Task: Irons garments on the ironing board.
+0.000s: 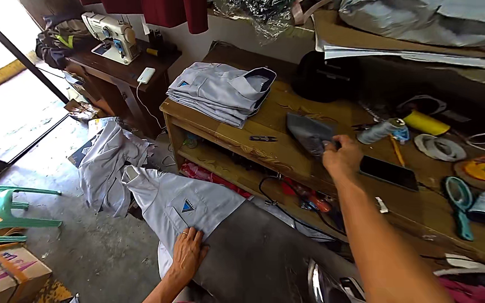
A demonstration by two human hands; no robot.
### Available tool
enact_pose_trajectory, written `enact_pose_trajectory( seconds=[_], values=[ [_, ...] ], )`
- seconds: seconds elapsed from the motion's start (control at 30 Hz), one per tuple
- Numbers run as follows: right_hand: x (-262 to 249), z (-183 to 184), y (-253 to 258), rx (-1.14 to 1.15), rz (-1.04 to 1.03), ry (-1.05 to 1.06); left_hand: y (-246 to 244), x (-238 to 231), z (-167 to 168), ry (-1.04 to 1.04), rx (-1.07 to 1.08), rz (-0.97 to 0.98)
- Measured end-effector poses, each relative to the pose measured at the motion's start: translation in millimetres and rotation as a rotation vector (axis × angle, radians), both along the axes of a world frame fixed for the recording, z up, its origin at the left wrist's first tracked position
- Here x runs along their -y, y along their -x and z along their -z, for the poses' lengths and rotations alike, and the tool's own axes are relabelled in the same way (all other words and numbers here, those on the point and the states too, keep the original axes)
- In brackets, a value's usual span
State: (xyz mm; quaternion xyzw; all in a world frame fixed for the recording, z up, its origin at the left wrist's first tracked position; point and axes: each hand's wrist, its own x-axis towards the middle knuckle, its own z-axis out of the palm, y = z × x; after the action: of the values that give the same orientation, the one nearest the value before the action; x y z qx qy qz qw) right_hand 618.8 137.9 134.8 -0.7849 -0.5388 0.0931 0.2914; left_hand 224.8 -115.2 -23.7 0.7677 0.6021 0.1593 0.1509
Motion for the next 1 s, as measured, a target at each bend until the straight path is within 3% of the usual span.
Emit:
enact_pose_trajectory(
  seconds=[0.17, 0.3, 0.37, 0.43, 0.53, 0.6, 0.73, 0.9, 0.93, 1.0],
  values=[
    [82, -34, 8, 0.112, -0.255, -0.312, 1, -6, -3, 0.063, 0.015, 0.013],
    [203, -23, 40, 0.169, -0.525, -0.243, 3, -16, -4, 0.133, 0.042, 0.008],
    [256, 1, 57, 0.025, -0.629, -0.016, 8, -24, -9, 0.218, 0.178, -0.027],
    [293, 49, 70, -0.126, -0.718, 0.198, 14, -27, -16, 0.247, 0.365, -0.083],
    [327, 125, 90, -0.120, -0.794, 0.345, 16, -21, -31, 0.151, 0.473, -0.084],
    [331, 146, 101, -0.021, -0.804, 0.328, 15, -19, -40, 0.039, 0.482, -0.066],
    [312, 150, 122, 0.089, -0.932, 0.328, 16, -23, -57, -0.085, 0.451, -0.026],
    [226, 168, 195, 0.191, -1.004, 0.078, 17, -20, -69, -0.161, 0.367, 0.002],
    [207, 160, 212, 0.175, -0.999, 0.119, 17, -18, -69, -0.176, 0.354, 0.004],
    [178, 132, 239, 0.123, -0.983, 0.467, 17, -14, -66, -0.180, 0.339, 0.018]
  ],
)
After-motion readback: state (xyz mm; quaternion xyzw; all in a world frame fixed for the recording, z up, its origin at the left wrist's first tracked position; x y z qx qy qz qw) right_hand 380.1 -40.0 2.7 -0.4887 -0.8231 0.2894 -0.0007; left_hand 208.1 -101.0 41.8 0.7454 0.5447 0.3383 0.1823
